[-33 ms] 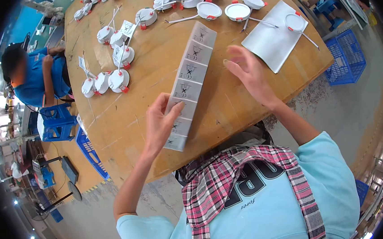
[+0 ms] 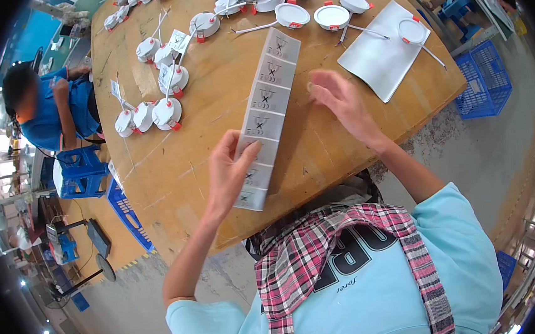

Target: Applying technical specification stickers to LED light fixtures and threading electrical wires through them.

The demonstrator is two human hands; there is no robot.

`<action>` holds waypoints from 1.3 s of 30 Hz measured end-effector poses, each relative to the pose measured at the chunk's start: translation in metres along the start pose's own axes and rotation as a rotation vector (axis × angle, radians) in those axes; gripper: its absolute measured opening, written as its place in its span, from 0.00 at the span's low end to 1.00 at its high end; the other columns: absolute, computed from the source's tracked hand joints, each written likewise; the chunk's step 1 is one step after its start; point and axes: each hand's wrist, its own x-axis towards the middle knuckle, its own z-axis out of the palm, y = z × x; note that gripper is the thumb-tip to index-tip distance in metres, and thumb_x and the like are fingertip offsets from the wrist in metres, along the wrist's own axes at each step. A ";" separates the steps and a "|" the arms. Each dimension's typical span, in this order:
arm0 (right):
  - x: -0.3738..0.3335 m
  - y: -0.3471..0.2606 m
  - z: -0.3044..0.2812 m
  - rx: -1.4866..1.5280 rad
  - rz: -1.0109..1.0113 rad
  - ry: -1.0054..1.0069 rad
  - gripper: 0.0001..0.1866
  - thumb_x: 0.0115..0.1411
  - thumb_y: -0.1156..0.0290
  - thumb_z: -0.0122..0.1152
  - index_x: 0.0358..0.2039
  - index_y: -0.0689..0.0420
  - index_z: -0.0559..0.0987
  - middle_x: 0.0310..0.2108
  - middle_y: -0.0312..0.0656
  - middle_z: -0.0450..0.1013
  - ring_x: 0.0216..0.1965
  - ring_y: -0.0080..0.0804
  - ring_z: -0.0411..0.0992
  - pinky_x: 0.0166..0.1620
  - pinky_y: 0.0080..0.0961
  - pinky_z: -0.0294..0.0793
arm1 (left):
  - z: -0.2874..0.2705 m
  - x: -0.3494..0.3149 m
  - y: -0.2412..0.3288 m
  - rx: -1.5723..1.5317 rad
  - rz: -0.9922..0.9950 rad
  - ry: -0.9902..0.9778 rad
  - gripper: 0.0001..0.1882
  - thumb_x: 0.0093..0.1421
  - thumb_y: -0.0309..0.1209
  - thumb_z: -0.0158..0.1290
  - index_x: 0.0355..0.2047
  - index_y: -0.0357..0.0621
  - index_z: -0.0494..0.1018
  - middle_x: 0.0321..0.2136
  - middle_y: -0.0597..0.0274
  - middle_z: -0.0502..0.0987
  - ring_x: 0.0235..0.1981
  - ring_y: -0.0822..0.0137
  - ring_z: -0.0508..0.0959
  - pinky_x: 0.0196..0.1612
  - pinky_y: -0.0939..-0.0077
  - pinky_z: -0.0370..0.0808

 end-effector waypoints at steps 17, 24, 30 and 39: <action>0.034 -0.112 0.022 -0.550 -0.650 -0.468 0.07 0.56 0.68 0.60 0.31 0.58 0.80 0.26 0.42 0.74 0.30 0.42 0.72 0.34 0.36 0.71 | -0.068 0.014 0.133 0.821 0.851 0.471 0.18 0.57 0.34 0.59 0.47 0.41 0.74 0.41 0.58 0.78 0.45 0.63 0.76 0.48 0.72 0.70; 0.028 -0.111 0.020 -0.493 -0.601 -0.433 0.08 0.55 0.69 0.60 0.32 0.58 0.81 0.28 0.42 0.76 0.31 0.40 0.74 0.35 0.33 0.73 | -0.066 0.017 0.111 0.670 0.480 0.008 0.08 0.55 0.27 0.60 0.34 0.36 0.79 0.25 0.59 0.80 0.27 0.69 0.80 0.34 0.76 0.76; 0.027 -0.099 0.019 -0.363 -0.444 -0.452 0.11 0.55 0.65 0.62 0.33 0.59 0.83 0.28 0.41 0.78 0.29 0.36 0.76 0.35 0.30 0.73 | -0.061 0.007 0.095 0.441 0.442 0.093 0.05 0.58 0.24 0.57 0.34 0.35 0.78 0.25 0.65 0.80 0.29 0.78 0.79 0.33 0.82 0.75; 0.018 -0.102 0.004 -0.469 -0.311 -0.489 0.14 0.53 0.59 0.65 0.30 0.57 0.83 0.28 0.42 0.78 0.29 0.36 0.76 0.33 0.29 0.72 | -0.066 -0.013 0.084 0.343 0.337 0.142 0.07 0.58 0.28 0.59 0.34 0.37 0.78 0.25 0.66 0.79 0.29 0.79 0.77 0.33 0.81 0.74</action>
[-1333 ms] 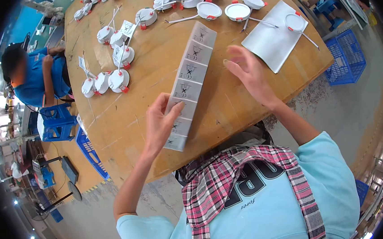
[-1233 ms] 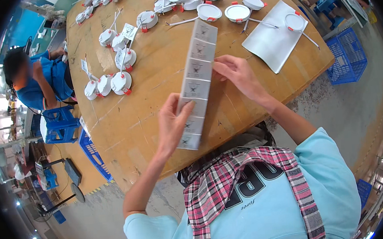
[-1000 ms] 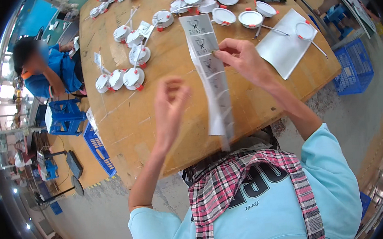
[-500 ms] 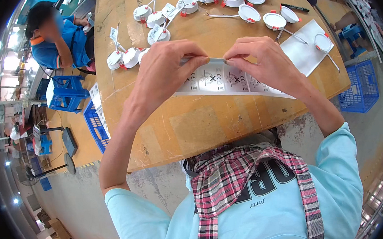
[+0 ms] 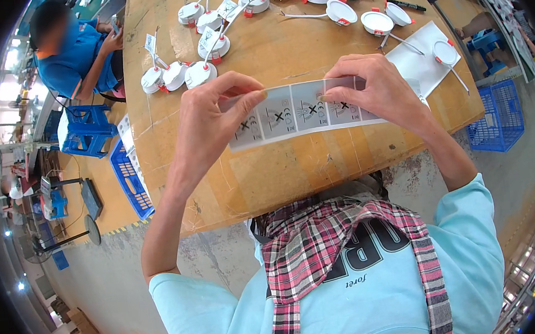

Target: Applying technical specification stickers to LED light fixtures and threading electrical wires through them.

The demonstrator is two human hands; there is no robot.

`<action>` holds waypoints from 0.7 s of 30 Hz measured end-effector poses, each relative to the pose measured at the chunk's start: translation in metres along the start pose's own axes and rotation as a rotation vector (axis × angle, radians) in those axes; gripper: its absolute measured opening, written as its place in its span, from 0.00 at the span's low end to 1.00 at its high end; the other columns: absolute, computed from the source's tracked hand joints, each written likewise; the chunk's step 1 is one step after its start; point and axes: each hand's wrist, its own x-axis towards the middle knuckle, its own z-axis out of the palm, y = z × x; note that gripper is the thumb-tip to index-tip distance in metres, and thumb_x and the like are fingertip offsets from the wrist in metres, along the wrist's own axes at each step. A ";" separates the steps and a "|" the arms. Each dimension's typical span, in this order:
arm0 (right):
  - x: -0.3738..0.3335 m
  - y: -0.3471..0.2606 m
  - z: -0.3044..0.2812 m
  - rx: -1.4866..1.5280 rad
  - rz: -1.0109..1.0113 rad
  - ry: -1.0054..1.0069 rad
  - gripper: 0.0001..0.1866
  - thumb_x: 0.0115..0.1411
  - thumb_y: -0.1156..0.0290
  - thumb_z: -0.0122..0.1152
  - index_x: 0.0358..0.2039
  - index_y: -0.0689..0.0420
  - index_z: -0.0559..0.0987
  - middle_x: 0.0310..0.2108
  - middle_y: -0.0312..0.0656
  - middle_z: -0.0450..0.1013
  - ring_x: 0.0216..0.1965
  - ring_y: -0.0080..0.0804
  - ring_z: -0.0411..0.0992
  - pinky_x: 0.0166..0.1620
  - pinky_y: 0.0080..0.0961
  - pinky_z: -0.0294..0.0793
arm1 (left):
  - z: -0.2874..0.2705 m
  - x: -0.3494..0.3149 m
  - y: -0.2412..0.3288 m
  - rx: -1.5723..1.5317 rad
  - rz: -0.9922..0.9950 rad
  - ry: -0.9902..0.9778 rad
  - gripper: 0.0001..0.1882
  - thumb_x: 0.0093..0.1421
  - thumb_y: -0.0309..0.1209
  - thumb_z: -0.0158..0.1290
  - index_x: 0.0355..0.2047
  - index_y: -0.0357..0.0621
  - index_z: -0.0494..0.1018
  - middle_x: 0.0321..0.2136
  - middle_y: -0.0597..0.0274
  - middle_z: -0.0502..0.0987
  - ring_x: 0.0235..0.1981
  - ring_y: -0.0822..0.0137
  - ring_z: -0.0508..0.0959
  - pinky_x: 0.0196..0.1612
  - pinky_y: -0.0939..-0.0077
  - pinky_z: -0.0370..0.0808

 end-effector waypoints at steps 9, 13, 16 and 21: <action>-0.002 0.005 -0.006 -0.095 0.038 -0.213 0.17 0.53 0.56 0.64 0.32 0.57 0.83 0.27 0.44 0.78 0.29 0.36 0.75 0.34 0.31 0.71 | -0.011 0.004 -0.017 0.026 -0.166 -0.381 0.09 0.59 0.30 0.57 0.35 0.34 0.78 0.25 0.67 0.78 0.29 0.80 0.74 0.34 0.82 0.72; -0.004 0.024 -0.009 0.078 0.211 -0.331 0.17 0.54 0.58 0.62 0.34 0.60 0.83 0.29 0.44 0.78 0.31 0.32 0.76 0.36 0.29 0.72 | -0.009 0.000 -0.042 -0.114 -0.366 -0.495 0.10 0.61 0.31 0.56 0.36 0.35 0.78 0.26 0.68 0.77 0.28 0.82 0.73 0.32 0.83 0.71; -0.001 0.040 0.009 -0.051 0.155 -0.405 0.17 0.53 0.59 0.62 0.32 0.61 0.82 0.26 0.42 0.77 0.29 0.34 0.75 0.36 0.30 0.72 | 0.001 0.005 -0.057 -0.005 -0.348 -0.546 0.12 0.60 0.33 0.56 0.35 0.34 0.78 0.25 0.59 0.79 0.26 0.72 0.77 0.32 0.76 0.75; 0.015 0.062 0.029 0.011 0.155 -0.478 0.15 0.53 0.63 0.63 0.33 0.64 0.81 0.26 0.44 0.77 0.28 0.32 0.73 0.35 0.29 0.71 | 0.036 0.005 -0.054 0.239 -0.097 -0.409 0.13 0.58 0.32 0.56 0.42 0.39 0.76 0.39 0.55 0.79 0.41 0.60 0.78 0.47 0.67 0.73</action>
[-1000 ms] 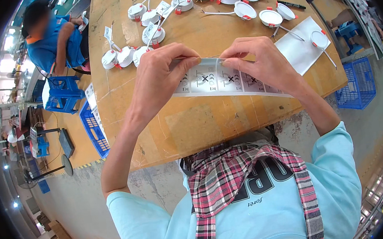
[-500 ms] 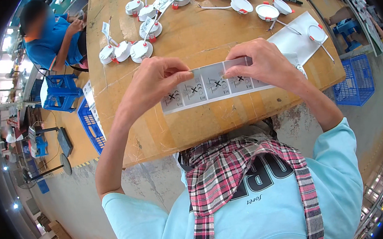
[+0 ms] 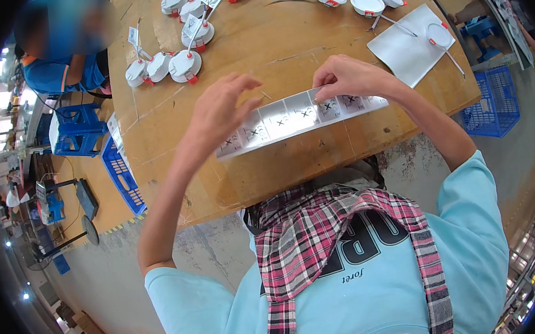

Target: Applying technical specification stickers to LED light fixtures and threading electrical wires through them.

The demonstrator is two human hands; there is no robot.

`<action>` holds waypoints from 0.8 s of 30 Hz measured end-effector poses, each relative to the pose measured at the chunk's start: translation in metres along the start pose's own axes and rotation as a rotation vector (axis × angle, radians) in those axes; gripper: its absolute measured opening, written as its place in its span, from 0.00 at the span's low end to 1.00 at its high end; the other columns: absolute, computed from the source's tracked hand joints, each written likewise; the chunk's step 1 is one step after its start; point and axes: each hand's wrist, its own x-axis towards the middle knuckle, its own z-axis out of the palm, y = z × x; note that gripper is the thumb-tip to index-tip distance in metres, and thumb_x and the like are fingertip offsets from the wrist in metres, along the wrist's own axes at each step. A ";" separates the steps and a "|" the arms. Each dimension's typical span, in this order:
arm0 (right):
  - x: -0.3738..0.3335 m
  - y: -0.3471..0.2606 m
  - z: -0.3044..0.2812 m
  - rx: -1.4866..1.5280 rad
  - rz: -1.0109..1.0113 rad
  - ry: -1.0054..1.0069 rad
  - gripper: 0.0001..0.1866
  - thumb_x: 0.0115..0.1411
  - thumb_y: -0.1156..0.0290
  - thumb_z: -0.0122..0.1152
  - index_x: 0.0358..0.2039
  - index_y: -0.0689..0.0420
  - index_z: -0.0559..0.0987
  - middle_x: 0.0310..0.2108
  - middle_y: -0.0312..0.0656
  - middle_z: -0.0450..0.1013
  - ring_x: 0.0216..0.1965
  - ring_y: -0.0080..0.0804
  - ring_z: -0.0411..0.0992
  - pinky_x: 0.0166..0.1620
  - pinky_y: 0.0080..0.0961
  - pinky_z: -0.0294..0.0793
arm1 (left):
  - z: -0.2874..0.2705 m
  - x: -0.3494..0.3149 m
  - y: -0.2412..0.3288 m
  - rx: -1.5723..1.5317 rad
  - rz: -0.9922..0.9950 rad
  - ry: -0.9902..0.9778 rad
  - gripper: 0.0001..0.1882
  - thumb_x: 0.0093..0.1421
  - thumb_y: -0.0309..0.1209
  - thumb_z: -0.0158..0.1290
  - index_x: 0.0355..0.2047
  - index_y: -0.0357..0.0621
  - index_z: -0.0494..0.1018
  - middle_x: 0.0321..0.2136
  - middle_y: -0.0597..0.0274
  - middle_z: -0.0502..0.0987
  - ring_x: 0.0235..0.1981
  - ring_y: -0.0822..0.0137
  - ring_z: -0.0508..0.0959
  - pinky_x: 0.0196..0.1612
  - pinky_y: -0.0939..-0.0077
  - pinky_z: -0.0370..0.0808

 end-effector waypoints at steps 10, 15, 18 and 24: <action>0.005 0.019 0.022 -0.046 -0.173 0.129 0.14 0.54 0.69 0.61 0.40 0.61 0.79 0.32 0.44 0.75 0.34 0.40 0.73 0.40 0.31 0.73 | 0.065 0.001 -0.024 0.343 0.586 0.160 0.27 0.52 0.26 0.55 0.55 0.43 0.68 0.57 0.57 0.67 0.59 0.55 0.67 0.59 0.58 0.66; -0.001 0.021 0.036 -0.413 -0.451 0.463 0.14 0.54 0.71 0.61 0.42 0.57 0.77 0.38 0.41 0.69 0.44 0.37 0.69 0.46 0.32 0.72 | 0.069 -0.002 -0.034 0.339 0.570 0.124 0.31 0.53 0.25 0.53 0.60 0.45 0.63 0.61 0.57 0.62 0.63 0.55 0.62 0.64 0.58 0.61; -0.003 0.021 0.046 -0.530 -0.514 0.493 0.15 0.52 0.74 0.60 0.42 0.57 0.76 0.39 0.39 0.67 0.45 0.35 0.68 0.47 0.32 0.72 | 0.070 -0.003 -0.033 0.370 0.539 0.095 0.33 0.52 0.24 0.53 0.61 0.45 0.62 0.63 0.59 0.60 0.64 0.56 0.59 0.65 0.59 0.59; -0.005 0.023 0.059 -0.498 -0.495 0.490 0.19 0.50 0.77 0.59 0.45 0.55 0.77 0.38 0.39 0.67 0.42 0.35 0.69 0.47 0.30 0.72 | 0.069 -0.008 -0.033 0.387 0.492 0.077 0.37 0.49 0.24 0.55 0.62 0.46 0.61 0.65 0.62 0.58 0.64 0.57 0.59 0.66 0.61 0.57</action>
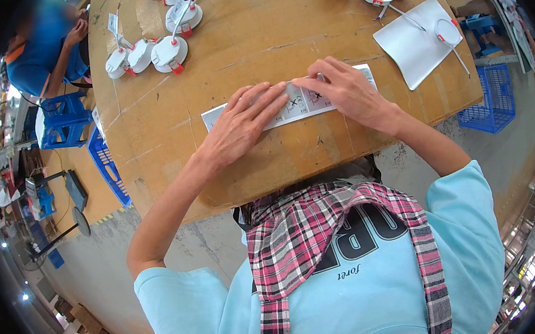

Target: Applying technical specification stickers to LED light fixtures and threading electrical wires through them.

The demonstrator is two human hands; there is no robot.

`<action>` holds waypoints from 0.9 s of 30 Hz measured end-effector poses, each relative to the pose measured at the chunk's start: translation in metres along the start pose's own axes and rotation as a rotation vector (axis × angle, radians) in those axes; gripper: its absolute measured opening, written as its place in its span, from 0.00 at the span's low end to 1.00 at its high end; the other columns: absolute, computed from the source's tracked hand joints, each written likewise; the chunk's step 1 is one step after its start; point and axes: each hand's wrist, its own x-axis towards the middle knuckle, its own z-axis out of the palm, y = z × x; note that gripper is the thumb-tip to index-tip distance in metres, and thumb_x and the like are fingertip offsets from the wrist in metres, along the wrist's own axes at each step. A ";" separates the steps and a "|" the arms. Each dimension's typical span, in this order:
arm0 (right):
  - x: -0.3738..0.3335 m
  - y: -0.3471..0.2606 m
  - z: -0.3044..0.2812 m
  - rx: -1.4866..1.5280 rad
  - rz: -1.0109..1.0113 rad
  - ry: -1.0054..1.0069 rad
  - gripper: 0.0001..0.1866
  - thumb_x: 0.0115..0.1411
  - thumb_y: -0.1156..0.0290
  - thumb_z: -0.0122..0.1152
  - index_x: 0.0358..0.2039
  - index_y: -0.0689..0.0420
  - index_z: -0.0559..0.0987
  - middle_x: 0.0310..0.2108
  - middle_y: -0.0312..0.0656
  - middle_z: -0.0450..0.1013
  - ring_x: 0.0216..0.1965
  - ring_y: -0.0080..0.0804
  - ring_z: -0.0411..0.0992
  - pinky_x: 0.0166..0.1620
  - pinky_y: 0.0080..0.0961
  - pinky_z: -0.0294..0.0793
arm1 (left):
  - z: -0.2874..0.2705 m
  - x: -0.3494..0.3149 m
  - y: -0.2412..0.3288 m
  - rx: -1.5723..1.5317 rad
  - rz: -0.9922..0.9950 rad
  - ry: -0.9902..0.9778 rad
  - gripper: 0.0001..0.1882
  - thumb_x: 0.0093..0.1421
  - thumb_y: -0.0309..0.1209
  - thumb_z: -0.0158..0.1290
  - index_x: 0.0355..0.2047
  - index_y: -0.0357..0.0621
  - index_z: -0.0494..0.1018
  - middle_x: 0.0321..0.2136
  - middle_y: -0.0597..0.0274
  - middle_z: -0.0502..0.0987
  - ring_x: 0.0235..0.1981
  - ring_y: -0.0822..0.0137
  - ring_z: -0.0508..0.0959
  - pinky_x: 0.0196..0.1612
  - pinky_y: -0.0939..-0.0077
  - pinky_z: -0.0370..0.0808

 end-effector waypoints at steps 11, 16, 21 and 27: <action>-0.004 -0.004 -0.001 -0.062 0.109 0.023 0.22 0.50 0.81 0.59 0.46 0.48 0.79 0.35 0.38 0.65 0.39 0.33 0.68 0.43 0.29 0.70 | -0.021 -0.073 -0.003 0.195 -0.292 0.099 0.27 0.54 0.24 0.54 0.57 0.49 0.69 0.60 0.71 0.67 0.57 0.60 0.65 0.65 0.58 0.53; -0.003 -0.014 -0.001 0.046 0.219 -0.033 0.23 0.47 0.79 0.61 0.45 0.46 0.79 0.36 0.37 0.65 0.40 0.33 0.67 0.45 0.31 0.69 | -0.027 -0.094 0.000 0.266 -0.380 0.087 0.24 0.57 0.25 0.53 0.56 0.51 0.70 0.59 0.74 0.68 0.59 0.61 0.63 0.65 0.56 0.49; -0.005 -0.028 -0.008 -0.132 0.132 0.124 0.18 0.48 0.75 0.62 0.42 0.50 0.79 0.37 0.38 0.66 0.40 0.34 0.67 0.42 0.30 0.70 | -0.032 -0.072 0.002 0.299 -0.419 0.065 0.23 0.59 0.30 0.52 0.56 0.48 0.69 0.60 0.72 0.67 0.62 0.62 0.61 0.66 0.56 0.48; -0.033 -0.052 -0.026 -0.002 0.255 -0.071 0.11 0.50 0.72 0.62 0.36 0.56 0.77 0.38 0.39 0.66 0.40 0.37 0.68 0.40 0.31 0.71 | -0.015 -0.009 -0.026 0.049 -0.335 0.078 0.26 0.62 0.33 0.49 0.60 0.42 0.62 0.64 0.61 0.59 0.66 0.58 0.56 0.66 0.49 0.47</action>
